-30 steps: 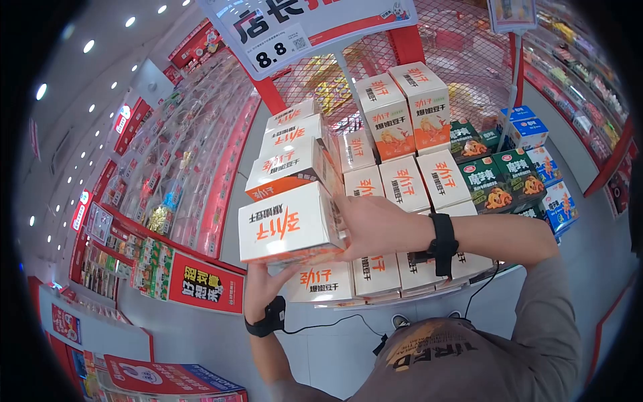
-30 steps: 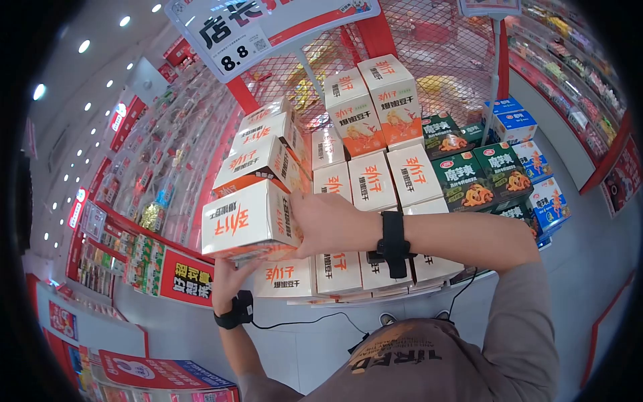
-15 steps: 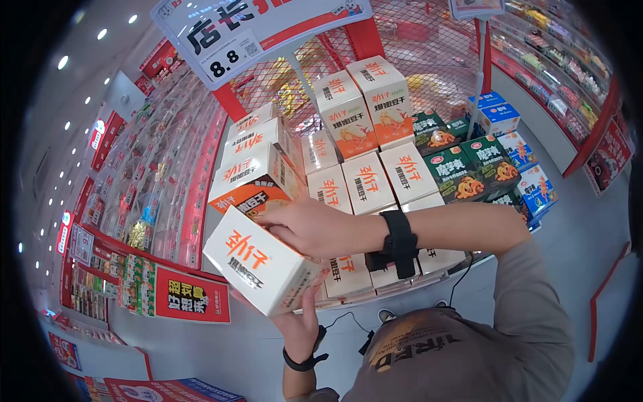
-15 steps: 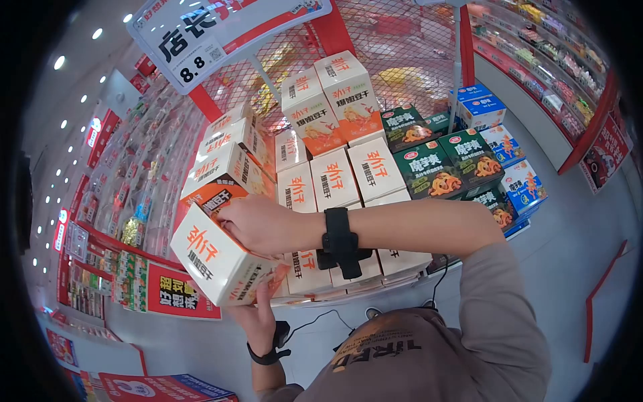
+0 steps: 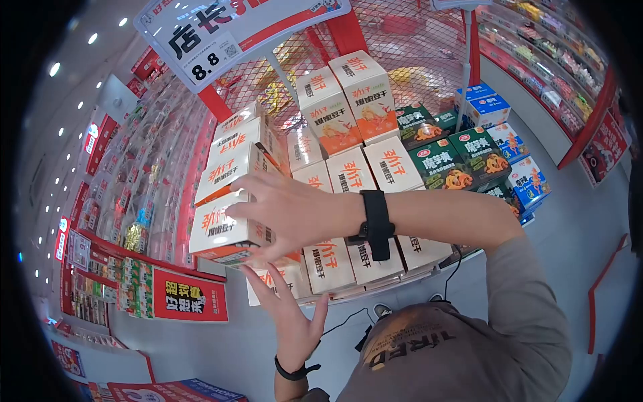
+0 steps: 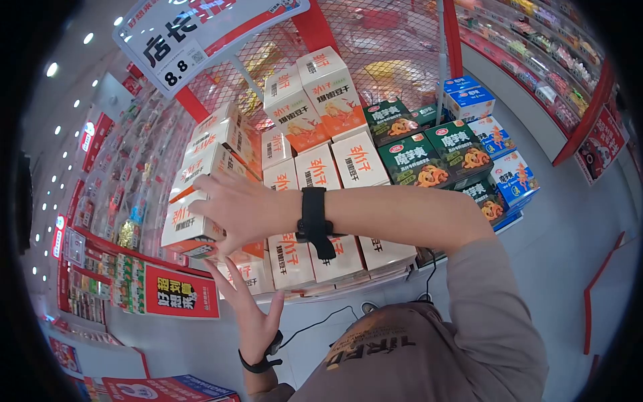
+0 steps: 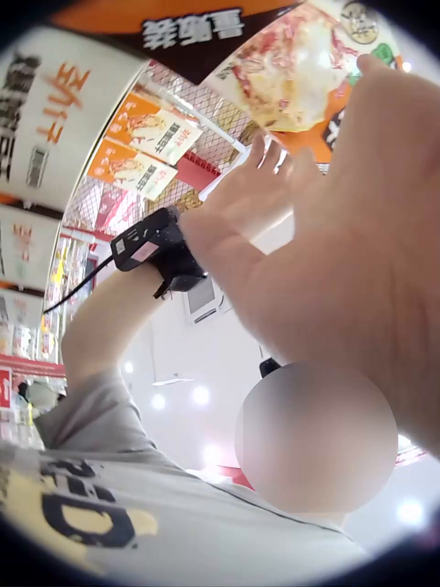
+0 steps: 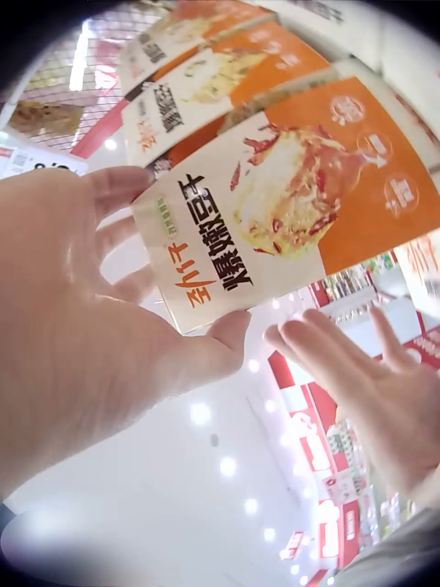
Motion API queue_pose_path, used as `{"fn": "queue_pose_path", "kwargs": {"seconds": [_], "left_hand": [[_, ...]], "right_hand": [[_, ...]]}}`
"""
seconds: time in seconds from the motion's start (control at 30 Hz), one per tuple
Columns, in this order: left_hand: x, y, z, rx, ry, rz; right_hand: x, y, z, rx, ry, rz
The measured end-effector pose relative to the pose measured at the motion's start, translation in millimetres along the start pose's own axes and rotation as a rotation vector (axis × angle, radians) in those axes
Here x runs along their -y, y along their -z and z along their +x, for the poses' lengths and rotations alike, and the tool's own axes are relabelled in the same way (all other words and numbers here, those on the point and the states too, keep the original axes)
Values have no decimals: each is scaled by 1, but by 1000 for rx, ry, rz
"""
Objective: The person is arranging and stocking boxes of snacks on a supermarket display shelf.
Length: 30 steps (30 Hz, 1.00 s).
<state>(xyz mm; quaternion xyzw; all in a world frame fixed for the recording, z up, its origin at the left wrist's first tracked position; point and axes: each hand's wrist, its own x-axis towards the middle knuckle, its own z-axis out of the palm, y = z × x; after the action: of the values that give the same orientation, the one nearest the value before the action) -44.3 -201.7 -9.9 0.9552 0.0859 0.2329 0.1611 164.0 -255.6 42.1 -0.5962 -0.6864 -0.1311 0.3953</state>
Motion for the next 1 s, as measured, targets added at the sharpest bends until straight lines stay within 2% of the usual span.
{"fn": "queue_pose_path", "kwargs": {"seconds": [0.07,0.13,0.17,0.27,0.33,0.47,0.53,0.57,0.63,0.67,0.8,0.87,1.0], "left_hand": [[10,-4,12,48,20,14],[22,-10,20,92,79,-34],[17,-12,18,91,116,82],[18,-12,14,106,134,157],[21,-9,12,103,119,131],[15,-9,-1,55,72,72],[9,-14,-11,-27,12,2],[-1,-16,-13,-62,-38,-86],[-11,-17,-10,81,-212,-171],[-15,-20,-6,146,-300,-212],[-29,-55,16,209,-464,-333],[-41,-62,27,216,-447,-225],[-45,-75,33,233,-405,-111]], "right_hand": [[-13,1,-3,-127,96,-208],[-11,6,-7,-32,80,-275],[-10,9,-11,14,65,-305],[-2,48,-27,158,-17,-270],[12,98,-37,388,-314,-115],[27,144,-108,502,-517,-147],[43,140,-152,466,-644,-276],[49,135,-168,440,-802,-208],[59,114,-199,256,-839,-94],[63,104,-212,164,-851,-39],[77,59,-229,13,-662,-325],[82,41,-225,-37,-567,-498],[80,18,-224,-123,-767,-523]]}}
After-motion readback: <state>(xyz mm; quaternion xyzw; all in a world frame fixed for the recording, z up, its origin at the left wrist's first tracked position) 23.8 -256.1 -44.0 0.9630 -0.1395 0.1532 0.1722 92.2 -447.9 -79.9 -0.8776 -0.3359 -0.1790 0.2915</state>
